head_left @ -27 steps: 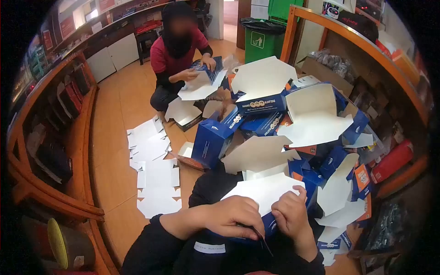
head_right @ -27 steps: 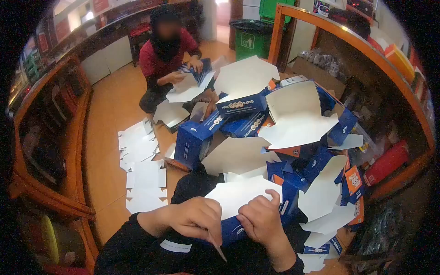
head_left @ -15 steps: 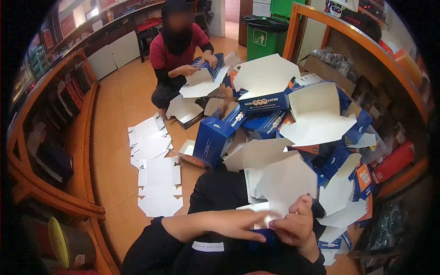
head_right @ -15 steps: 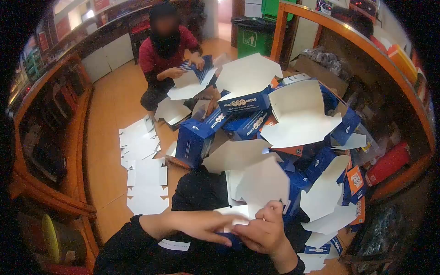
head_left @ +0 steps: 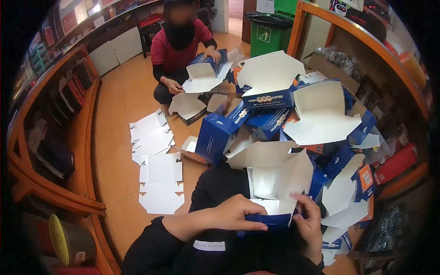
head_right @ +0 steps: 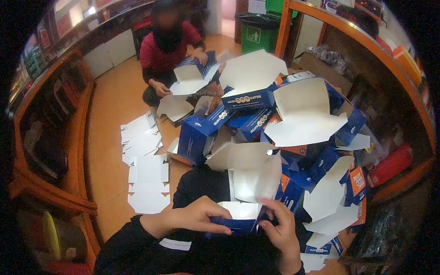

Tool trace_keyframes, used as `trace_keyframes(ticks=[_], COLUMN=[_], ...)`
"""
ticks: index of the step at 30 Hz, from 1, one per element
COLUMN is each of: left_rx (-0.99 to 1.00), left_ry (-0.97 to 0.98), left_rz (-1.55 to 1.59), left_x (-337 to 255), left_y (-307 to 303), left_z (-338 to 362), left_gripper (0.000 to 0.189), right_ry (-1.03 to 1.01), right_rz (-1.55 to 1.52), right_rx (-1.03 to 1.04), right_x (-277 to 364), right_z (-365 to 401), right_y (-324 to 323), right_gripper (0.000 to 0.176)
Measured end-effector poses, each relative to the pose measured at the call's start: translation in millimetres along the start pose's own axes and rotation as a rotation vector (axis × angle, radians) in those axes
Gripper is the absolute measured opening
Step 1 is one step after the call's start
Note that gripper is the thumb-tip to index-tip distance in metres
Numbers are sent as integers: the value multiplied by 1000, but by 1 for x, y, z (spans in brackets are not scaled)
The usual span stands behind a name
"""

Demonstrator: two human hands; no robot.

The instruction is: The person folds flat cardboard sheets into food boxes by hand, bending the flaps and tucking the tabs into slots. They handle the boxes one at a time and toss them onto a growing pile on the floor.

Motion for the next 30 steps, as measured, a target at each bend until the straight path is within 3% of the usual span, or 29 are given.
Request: trace_keyframes(ticks=[3,4,5,6,8,10,12,15,18,24,26,28,30], left_rx=[-104,-148,-93,-85,-67,44,-11,-75,-77,-8,32,18,-216], left_ry=[-3,-16,-176,-154,-103,-96,-29,-102,-124,21,-78,-115,-141], left_rz=[25,37,10,21,40,14,43,153,244,246,245,271,668], left_x=[10,13,25,27,34,28,29,39,31,26,38,36,28], left_y=[-3,-5,-4,-2,5,15,19,22,20,25,27,21,7], left_z=[-2,-2,-3,-3,-6,-7,-8,-8,-10,-7,-4,-5,-3], left_gripper=[19,19,21,21,21,22,24,26,29,26,24,26,27], right_ry=[-12,-25,-91,-157,-337,-271,-238,-310,-290,-148,-158,-228,-291], right_rz=[-166,-190,-227,-264,-143,99,236,295,294,182,195,223,244], right_rx=[-107,-252,-280,-309,-43,280,204,-106,-162,353,422,287,155], right_x=[-15,-16,-12,1,15,34,29,33,31,26,29,44,57], right_z=[15,19,21,16,8,2,4,8,5,3,1,-7,-11], right_y=[-12,-18,-17,-14,-5,16,19,4,2,25,27,20,14], right_gripper=[34,32,30,29,29,28,27,27,27,36,37,38,40])
Point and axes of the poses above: each hand's wrist, its own z-axis away from the middle knuckle, its own y-axis out of the palm, x = y × z, the point moved 6 cm from there along -z, towards the middle knuckle, and after that the axes turned 11 degrees about -x, right-handed, at the moved point
